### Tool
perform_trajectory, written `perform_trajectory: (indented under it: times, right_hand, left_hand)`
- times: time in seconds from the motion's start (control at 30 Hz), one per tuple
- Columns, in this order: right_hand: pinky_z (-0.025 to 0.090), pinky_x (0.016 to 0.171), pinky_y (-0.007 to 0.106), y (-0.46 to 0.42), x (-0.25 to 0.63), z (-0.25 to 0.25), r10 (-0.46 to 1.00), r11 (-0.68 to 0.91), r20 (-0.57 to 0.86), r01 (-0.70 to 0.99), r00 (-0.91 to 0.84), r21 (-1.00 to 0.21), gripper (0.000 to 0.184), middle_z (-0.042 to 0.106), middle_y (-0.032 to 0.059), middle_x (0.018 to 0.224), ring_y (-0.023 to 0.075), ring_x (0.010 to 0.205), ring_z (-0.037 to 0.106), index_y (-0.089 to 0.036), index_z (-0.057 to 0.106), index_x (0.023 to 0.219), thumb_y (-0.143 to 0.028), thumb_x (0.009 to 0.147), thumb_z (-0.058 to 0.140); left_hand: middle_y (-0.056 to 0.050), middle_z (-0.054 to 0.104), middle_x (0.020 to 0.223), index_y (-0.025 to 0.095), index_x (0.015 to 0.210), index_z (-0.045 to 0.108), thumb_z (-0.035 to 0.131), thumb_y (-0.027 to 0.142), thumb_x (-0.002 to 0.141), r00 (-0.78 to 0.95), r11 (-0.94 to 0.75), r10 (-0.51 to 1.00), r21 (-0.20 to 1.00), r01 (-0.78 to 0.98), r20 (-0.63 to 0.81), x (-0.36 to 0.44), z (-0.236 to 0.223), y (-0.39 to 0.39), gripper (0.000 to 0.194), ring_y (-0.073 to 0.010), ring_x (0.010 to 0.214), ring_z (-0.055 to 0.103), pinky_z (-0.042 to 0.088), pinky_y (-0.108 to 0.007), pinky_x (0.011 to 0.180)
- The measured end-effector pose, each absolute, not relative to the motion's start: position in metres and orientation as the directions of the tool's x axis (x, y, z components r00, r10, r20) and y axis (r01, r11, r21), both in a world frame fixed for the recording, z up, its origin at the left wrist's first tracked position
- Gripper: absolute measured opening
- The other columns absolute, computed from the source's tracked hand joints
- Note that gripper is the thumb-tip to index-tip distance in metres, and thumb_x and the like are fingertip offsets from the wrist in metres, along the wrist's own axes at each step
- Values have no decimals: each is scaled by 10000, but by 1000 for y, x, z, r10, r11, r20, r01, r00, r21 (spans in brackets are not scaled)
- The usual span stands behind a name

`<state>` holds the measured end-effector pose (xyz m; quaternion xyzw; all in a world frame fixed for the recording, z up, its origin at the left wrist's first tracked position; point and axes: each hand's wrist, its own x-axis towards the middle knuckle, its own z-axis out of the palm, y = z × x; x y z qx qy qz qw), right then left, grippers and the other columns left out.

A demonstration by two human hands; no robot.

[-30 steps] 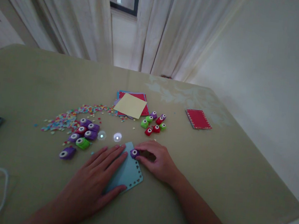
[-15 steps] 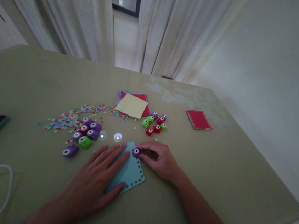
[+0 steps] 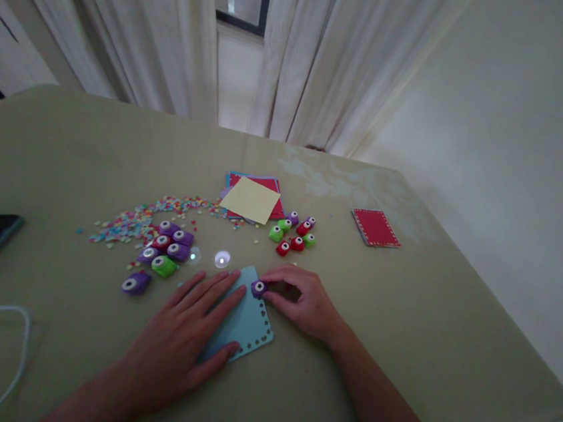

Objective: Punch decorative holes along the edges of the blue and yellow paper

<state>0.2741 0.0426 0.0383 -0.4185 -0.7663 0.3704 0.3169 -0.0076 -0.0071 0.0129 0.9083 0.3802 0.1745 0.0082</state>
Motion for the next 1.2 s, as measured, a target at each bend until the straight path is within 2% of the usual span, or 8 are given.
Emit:
perform_trajectory:
  times: [0.27, 0.37, 0.43, 0.53, 0.67, 0.77, 0.93, 1.2]
  right_hand:
    - [576, 983, 362, 43, 275, 40, 871, 372, 170, 393, -460, -841, 193, 840, 72, 1115, 231, 1034, 767, -226, 832, 1162, -245, 971, 810]
    - [574, 973, 362, 42, 274, 42, 893, 317, 135, 386, -430, -866, 244, 825, 82, 1145, 230, 1033, 755, -217, 825, 1181, -295, 951, 832]
    - [579, 830, 322, 43, 274, 43, 935, 192, 44, 397, -352, -898, 305, 811, 74, 1044, 207, 896, 734, -199, 819, 1163, -391, 928, 852]
    - [455, 596, 256, 52, 274, 43, 955, -49, -163, 411, -247, -910, 416, 706, 12, 754, 148, 648, 598, -167, 782, 942, -566, 867, 871]
    - [325, 539, 250, 69, 273, 46, 880, -191, -359, 460, -311, -867, 556, 618, -24, 647, 116, 589, 486, -167, 696, 738, -678, 739, 915]
    - [294, 533, 259, 78, 271, 53, 817, -198, -442, 539, -370, -818, 551, 595, -30, 625, 112, 587, 442, -161, 733, 709, -682, 729, 913]
    - [239, 515, 280, 86, 263, 69, 759, -149, -515, 663, -399, -734, 550, 513, -57, 532, 105, 543, 366, -168, 719, 653, -683, 751, 889]
    - [281, 523, 278, 90, 253, 76, 718, -60, -571, 782, -398, -620, 487, 554, -47, 518, 106, 507, 416, -173, 697, 623, -564, 892, 802]
  left_hand:
    - [-68, 392, 1786, 219, 1707, 412, 597, 517, 1078, 651, -715, 689, 154, 682, 318, -7, 13, -7, 721, -264, 1612, 395, 156, -423, 1363]
    - [-68, 380, 1793, 224, 1710, 409, 595, 515, 1079, 648, -713, 692, 163, 682, 317, -8, 13, -7, 720, -272, 1609, 402, 165, -434, 1364]
    - [-75, 381, 1792, 226, 1711, 413, 598, 519, 1079, 647, -715, 691, 172, 677, 322, -8, 12, -7, 721, -285, 1602, 417, 187, -450, 1362]
    - [-87, 405, 1779, 226, 1702, 432, 605, 520, 1078, 646, -725, 679, 179, 665, 349, -9, 10, -6, 711, -295, 1587, 442, 214, -464, 1358]
    - [-88, 428, 1767, 223, 1697, 436, 606, 523, 1080, 650, -734, 664, 156, 661, 370, -8, 7, -5, 707, -274, 1583, 445, 175, -441, 1364]
    - [-84, 425, 1768, 231, 1694, 436, 596, 533, 1083, 645, -732, 663, 147, 666, 379, -7, 4, -4, 700, -264, 1577, 450, 161, -437, 1364]
    - [-80, 444, 1758, 250, 1709, 409, 596, 539, 1084, 633, -726, 666, 150, 671, 396, -6, -1, -4, 714, -277, 1568, 466, 221, -472, 1350]
    - [-96, 508, 1715, 243, 1683, 454, 604, 542, 1079, 627, -739, 648, 159, 655, 432, -6, -3, -4, 690, -283, 1556, 482, 212, -478, 1354]
